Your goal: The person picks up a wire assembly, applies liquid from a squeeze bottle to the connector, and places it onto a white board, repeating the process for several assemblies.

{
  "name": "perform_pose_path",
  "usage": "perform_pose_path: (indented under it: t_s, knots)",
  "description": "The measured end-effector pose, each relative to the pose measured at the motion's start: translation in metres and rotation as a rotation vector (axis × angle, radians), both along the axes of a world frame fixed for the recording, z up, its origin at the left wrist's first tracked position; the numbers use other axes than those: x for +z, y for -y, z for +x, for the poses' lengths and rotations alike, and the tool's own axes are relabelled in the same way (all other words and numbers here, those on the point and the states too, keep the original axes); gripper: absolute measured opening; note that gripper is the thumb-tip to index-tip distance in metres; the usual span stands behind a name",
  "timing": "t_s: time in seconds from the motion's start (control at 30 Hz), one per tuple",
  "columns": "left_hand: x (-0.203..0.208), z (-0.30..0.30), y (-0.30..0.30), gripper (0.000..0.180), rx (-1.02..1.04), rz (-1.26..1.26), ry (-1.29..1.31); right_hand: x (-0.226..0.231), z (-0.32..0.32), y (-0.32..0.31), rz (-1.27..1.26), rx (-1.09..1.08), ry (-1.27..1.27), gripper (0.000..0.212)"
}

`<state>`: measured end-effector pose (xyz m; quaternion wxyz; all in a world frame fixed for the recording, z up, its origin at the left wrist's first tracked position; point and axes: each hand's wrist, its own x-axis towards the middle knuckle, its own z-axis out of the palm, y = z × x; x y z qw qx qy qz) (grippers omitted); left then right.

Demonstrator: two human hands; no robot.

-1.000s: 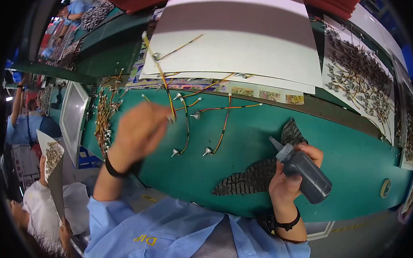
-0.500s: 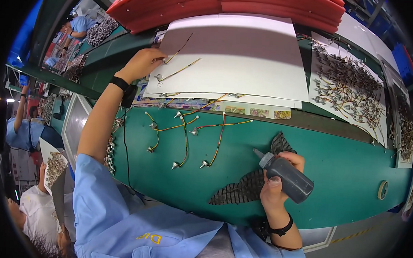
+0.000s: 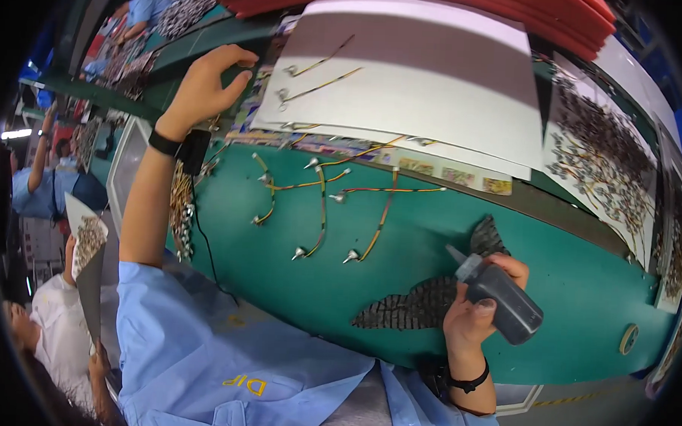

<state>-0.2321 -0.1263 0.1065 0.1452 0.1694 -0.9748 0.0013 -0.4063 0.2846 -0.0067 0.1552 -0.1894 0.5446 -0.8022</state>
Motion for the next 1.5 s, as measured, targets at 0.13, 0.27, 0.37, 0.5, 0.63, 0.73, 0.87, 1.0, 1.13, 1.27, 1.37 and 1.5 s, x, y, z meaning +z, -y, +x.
perform_pose_path:
  t_s: [0.13, 0.27, 0.37, 0.5, 0.63, 0.73, 0.87, 1.0, 1.13, 1.27, 1.37, 1.5]
  knots:
    - [0.032, 0.059, -0.062, 0.017, 0.227, 0.269, 0.066, -0.012, -0.003, -0.005, -0.013, -0.006, -0.032, 0.062]
    - [0.010, 0.140, -0.100, 0.020, 0.390, 0.420, 0.011, -0.008, -0.001, -0.009, -0.041, 0.042, -0.033, 0.059]
    - [-0.044, 0.186, -0.112, 0.023, 0.472, 0.328, -0.061, -0.008, 0.004, -0.004, -0.050, 0.073, -0.033, 0.057]
    - [-0.083, 0.184, -0.125, 0.024, 0.521, 0.270, -0.015, -0.008, 0.008, 0.002, -0.029, 0.074, -0.050, 0.052]
    - [-0.097, 0.167, -0.126, 0.027, 0.453, 0.410, -0.044, -0.012, 0.009, 0.005, -0.004, 0.060, -0.079, 0.047]
    - [-0.097, 0.171, -0.114, 0.029, 0.524, -0.037, -0.103, -0.015, 0.008, 0.003, -0.012, 0.060, -0.088, 0.044]
    - [-0.105, 0.195, -0.100, 0.032, 0.627, -0.086, 0.090, -0.014, 0.008, 0.003, -0.030, 0.062, -0.082, 0.043]
    - [-0.115, 0.190, -0.093, 0.034, 0.646, 0.002, 0.044, -0.009, 0.010, 0.005, -0.004, 0.045, -0.087, 0.043]
    - [-0.119, 0.184, -0.082, 0.030, 0.637, -0.003, -0.007, -0.008, 0.011, 0.009, -0.005, 0.032, -0.084, 0.043]
    - [-0.119, 0.177, -0.075, 0.026, 0.677, -0.032, -0.034, -0.008, 0.009, 0.007, 0.003, 0.042, -0.074, 0.043]
    - [-0.122, 0.178, -0.068, 0.023, 0.681, -0.021, -0.033, -0.010, 0.008, 0.005, 0.012, 0.093, -0.067, 0.044]
    - [-0.123, 0.178, -0.067, 0.020, 0.691, 0.044, 0.013, -0.007, 0.011, 0.008, 0.029, 0.084, -0.078, 0.045]
